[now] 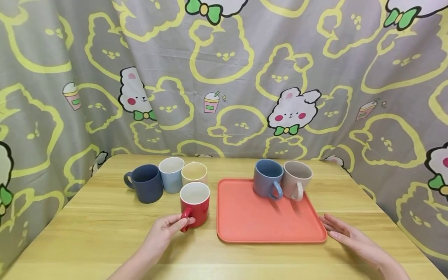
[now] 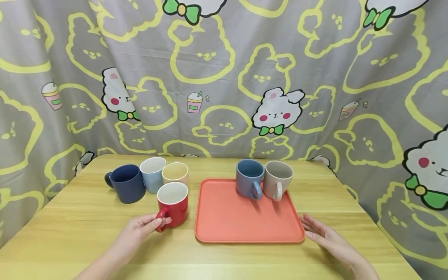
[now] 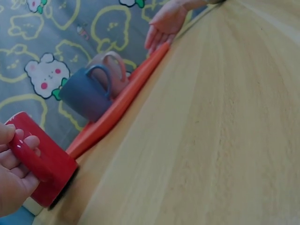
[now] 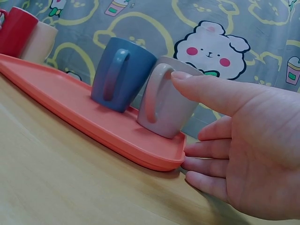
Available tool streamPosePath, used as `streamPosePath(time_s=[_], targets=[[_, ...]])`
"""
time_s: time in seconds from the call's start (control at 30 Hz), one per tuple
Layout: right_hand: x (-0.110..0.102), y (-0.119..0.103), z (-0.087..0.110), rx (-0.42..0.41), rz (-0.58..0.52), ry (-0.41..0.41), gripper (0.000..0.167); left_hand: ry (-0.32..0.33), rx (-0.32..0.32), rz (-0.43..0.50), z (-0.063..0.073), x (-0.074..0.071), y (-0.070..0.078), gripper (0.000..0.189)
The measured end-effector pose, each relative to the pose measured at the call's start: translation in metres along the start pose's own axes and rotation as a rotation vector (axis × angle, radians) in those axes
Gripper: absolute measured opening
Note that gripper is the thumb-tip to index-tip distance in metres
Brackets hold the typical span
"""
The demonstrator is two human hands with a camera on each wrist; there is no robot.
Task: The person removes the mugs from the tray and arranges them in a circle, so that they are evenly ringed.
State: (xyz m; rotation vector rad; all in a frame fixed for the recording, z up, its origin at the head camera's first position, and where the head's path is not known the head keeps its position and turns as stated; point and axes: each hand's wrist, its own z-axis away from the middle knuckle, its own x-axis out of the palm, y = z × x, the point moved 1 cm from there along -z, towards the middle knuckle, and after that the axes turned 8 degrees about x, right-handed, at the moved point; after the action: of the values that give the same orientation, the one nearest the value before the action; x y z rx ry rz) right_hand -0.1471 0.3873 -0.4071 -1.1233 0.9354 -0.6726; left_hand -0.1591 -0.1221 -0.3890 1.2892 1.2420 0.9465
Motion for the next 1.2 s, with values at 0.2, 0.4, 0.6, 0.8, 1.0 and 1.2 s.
streamPosePath(time_s=[0.2, 0.4, 0.6, 0.8, 1.0, 1.2], targets=[[0.0008, 0.0005, -0.0011, -0.018, 0.013, 0.028, 0.054, -0.002, 0.002, -0.021, -0.0007, -0.0030, -0.0048, 0.030], [0.0003, 0.0003, -0.0012, -0.030, 0.030, 0.058, 0.054, 0.018, 0.013, -0.027, -0.0032, -0.0033, -0.0039, 0.028], [0.0005, 0.0006, -0.0009, -0.031, 0.030, 0.055, 0.054, 0.060, 0.000, -0.023, -0.0028, -0.0023, -0.0030, 0.027], [0.0006, 0.0014, 0.0006, -0.026, 0.021, 0.051, 0.053, 0.075, -0.009, -0.010, -0.0019, -0.0006, -0.0021, 0.028], [0.0009, 0.0009, 0.0009, -0.027, 0.024, 0.058, 0.053, 0.121, -0.035, -0.025, -0.0025, 0.0014, -0.0014, 0.024], [0.0003, -0.0007, 0.0006, -0.013, 0.008, 0.040, 0.054, 0.212, -0.007, -0.152, -0.0019, 0.0025, 0.0032, 0.019]])
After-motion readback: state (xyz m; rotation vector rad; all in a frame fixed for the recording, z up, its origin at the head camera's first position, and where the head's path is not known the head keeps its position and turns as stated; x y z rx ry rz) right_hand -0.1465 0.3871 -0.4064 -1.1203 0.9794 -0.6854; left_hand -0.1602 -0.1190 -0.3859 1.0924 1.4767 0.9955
